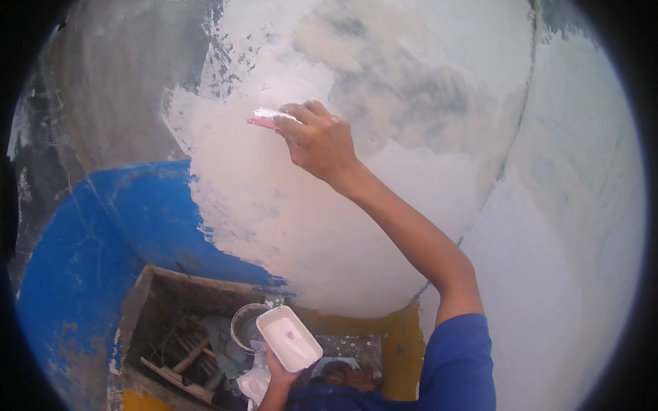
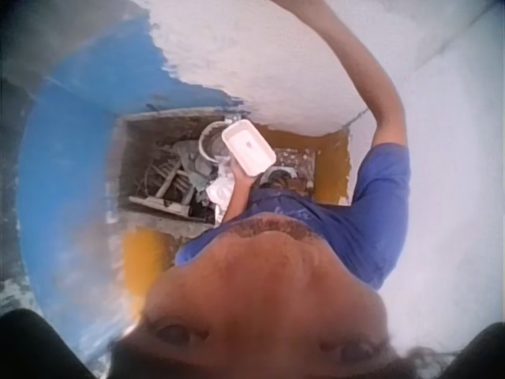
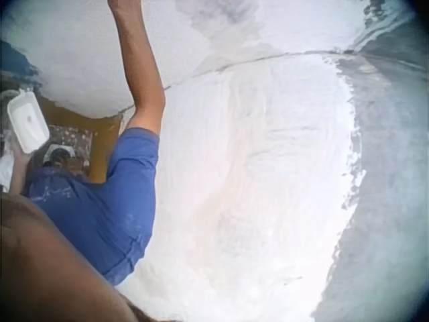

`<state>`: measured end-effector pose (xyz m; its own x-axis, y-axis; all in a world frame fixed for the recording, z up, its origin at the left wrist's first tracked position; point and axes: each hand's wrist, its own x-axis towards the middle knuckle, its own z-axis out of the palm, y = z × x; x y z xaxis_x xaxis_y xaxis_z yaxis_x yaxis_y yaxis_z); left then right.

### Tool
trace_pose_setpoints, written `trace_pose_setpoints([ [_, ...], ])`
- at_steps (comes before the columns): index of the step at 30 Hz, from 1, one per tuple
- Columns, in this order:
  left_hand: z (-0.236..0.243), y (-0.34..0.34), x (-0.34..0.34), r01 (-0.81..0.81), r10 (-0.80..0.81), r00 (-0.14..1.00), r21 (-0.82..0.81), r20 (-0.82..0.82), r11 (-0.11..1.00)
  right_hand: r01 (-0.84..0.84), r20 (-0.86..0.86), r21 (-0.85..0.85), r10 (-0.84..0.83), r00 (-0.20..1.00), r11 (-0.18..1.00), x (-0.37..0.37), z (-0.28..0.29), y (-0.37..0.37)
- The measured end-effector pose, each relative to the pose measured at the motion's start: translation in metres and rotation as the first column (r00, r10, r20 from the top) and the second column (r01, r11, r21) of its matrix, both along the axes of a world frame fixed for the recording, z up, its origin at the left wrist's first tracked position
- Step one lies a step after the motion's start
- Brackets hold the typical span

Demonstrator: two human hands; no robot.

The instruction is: The person mixes a white substance in a container by hand and uses a spreader to apply the substance onto a wall surface.

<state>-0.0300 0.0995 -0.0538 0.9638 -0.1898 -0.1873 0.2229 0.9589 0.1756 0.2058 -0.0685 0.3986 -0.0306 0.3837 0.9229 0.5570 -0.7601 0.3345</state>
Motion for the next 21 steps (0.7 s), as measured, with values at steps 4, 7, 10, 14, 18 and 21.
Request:
trace_pose_setpoints([
  [4,0.006,0.004,-0.004,0.0,-0.001,1.0,-0.013,-0.003,1.0,-0.012,0.37,0.237,-0.079,0.926,0.971,-0.008,0.105,-0.077],
  [7,0.009,0.0,-0.005,-0.006,0.006,1.0,-0.009,0.004,1.0,0.152,0.447,0.343,-0.303,0.841,0.927,0.001,0.145,-0.128],
  [10,0.01,-0.002,-0.006,0.006,-0.005,1.0,-0.039,0.006,0.999,0.28,0.436,0.292,-0.388,0.812,0.915,0.018,0.116,-0.126],
  [14,-0.001,0.002,-0.009,-0.001,0.002,1.0,-0.007,0.024,1.0,0.245,0.254,-0.032,-0.229,0.94,0.969,0.014,0.006,-0.037],
  [18,-0.001,0.001,-0.006,0.006,-0.007,1.0,-0.038,-0.024,0.999,0.024,0.122,-0.077,-0.015,0.992,0.997,0.011,-0.015,-0.01],
  [21,0.009,0.006,-0.006,-0.013,0.015,1.0,-0.106,0.014,0.994,0.024,0.299,0.096,-0.052,0.953,0.995,0.002,0.065,-0.039],
])
